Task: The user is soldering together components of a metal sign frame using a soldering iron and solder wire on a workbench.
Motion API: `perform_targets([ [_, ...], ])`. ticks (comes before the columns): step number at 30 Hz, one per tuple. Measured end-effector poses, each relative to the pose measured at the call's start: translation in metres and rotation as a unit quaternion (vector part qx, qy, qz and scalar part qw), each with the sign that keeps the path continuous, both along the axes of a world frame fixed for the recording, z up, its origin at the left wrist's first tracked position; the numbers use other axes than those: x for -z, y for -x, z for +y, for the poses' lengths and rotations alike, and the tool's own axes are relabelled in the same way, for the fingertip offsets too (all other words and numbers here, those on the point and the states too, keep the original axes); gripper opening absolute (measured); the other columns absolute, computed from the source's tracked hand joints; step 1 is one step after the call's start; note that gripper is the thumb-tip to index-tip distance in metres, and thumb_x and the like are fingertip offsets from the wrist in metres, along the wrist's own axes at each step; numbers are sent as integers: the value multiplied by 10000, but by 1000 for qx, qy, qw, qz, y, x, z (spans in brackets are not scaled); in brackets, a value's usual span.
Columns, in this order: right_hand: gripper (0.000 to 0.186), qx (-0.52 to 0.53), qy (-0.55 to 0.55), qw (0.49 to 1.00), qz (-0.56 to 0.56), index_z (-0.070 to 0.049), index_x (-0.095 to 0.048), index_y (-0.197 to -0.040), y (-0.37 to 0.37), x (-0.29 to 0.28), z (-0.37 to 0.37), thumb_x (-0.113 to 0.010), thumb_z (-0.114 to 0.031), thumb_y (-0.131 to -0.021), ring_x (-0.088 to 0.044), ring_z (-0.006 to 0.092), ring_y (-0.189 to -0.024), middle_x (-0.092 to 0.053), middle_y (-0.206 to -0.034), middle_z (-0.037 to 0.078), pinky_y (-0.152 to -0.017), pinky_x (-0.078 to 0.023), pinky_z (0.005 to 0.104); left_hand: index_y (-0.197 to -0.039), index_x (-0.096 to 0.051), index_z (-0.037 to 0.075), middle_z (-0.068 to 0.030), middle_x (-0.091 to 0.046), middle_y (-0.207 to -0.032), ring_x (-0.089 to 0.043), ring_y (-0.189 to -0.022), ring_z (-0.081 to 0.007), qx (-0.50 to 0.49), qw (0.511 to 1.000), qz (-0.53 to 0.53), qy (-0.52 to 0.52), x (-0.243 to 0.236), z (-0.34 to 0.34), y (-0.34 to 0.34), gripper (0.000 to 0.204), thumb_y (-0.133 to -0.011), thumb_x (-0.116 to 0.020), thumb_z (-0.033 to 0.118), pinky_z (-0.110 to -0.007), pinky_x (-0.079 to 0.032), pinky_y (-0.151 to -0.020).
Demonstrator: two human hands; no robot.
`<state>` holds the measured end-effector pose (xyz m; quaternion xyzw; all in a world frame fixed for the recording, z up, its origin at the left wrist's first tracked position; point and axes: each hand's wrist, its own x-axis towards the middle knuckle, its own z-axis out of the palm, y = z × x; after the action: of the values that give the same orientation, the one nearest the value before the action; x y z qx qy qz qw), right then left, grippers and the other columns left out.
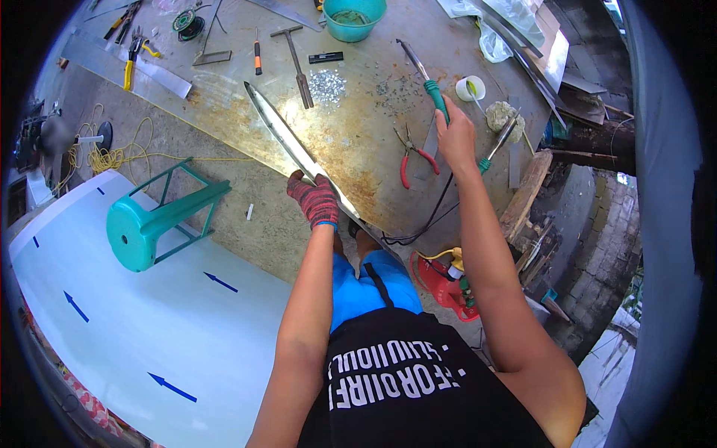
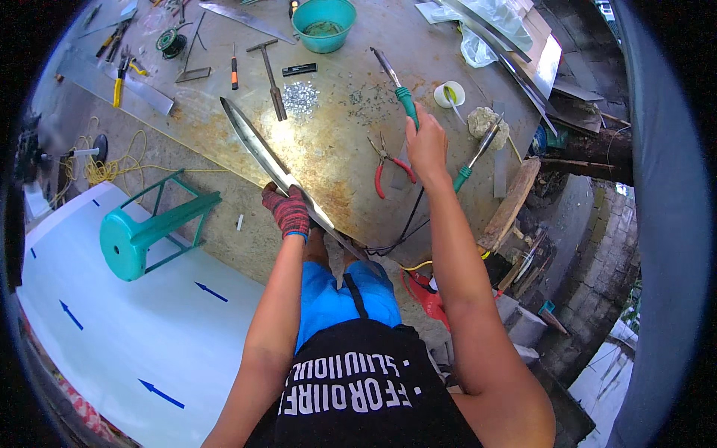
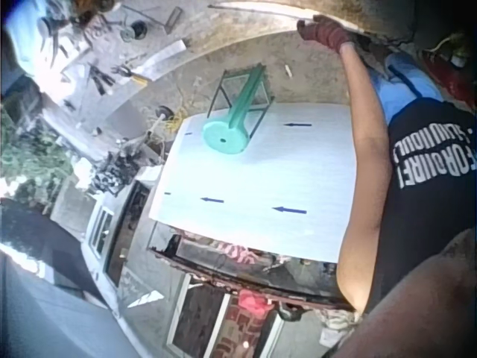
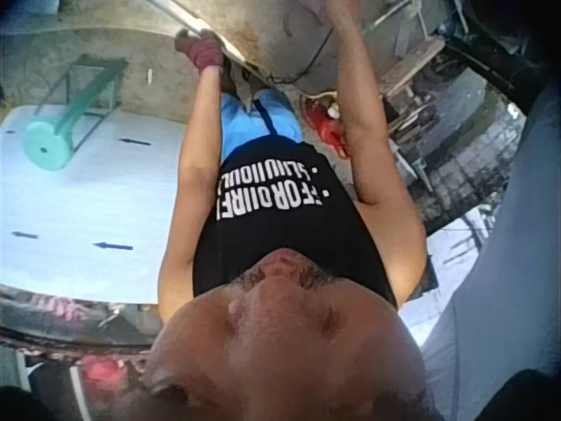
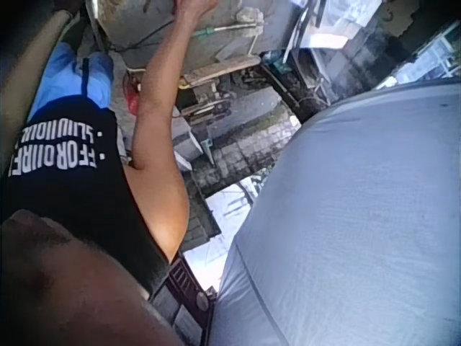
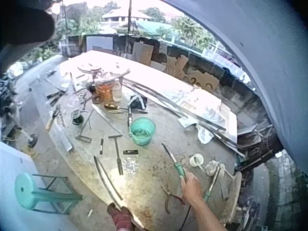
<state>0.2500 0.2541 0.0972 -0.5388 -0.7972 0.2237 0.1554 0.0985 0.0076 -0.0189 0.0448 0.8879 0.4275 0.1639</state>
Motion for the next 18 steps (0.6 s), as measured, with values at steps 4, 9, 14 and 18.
perform_targets([
  [4,383,-12,-22,1000,-2,-37,-608,-1285,3,5,7,-595,-205,-941,-652,419,-982,-669,-1055,260,-830,-503,461,-1277,-435,-41,-234,-467,-1220,-533,-1082,-351,-9,1000,-29,-2,-10,6,-2,563,-815,-707,131,-408,-421,-987],
  [9,393,-11,-8,1000,-19,-36,-595,-1293,15,4,14,-576,-204,-937,-636,421,-978,-663,-1031,238,-844,-494,495,-1271,-440,-37,-229,-469,-1216,-525,-1091,-350,-8,1000,-12,0,-4,2,-1,558,-811,-710,126,-410,-414,-994],
  [14,388,-9,-10,1000,-28,-46,-600,-1289,18,4,19,-575,-206,-936,-637,421,-980,-667,-1029,238,-842,-494,505,-1259,-444,-34,-225,-470,-1220,-510,-1116,-352,-12,1000,-14,-2,-2,3,-1,543,-810,-704,125,-412,-399,-1011],
  [18,387,-14,-7,999,-33,-47,-603,-1286,18,4,20,-579,-202,-932,-637,419,-984,-667,-1038,239,-841,-496,501,-1255,-443,-36,-226,-469,-1219,-510,-1117,-353,-11,1000,-16,2,1,2,-2,536,-810,-698,120,-414,-398,-1012],
])
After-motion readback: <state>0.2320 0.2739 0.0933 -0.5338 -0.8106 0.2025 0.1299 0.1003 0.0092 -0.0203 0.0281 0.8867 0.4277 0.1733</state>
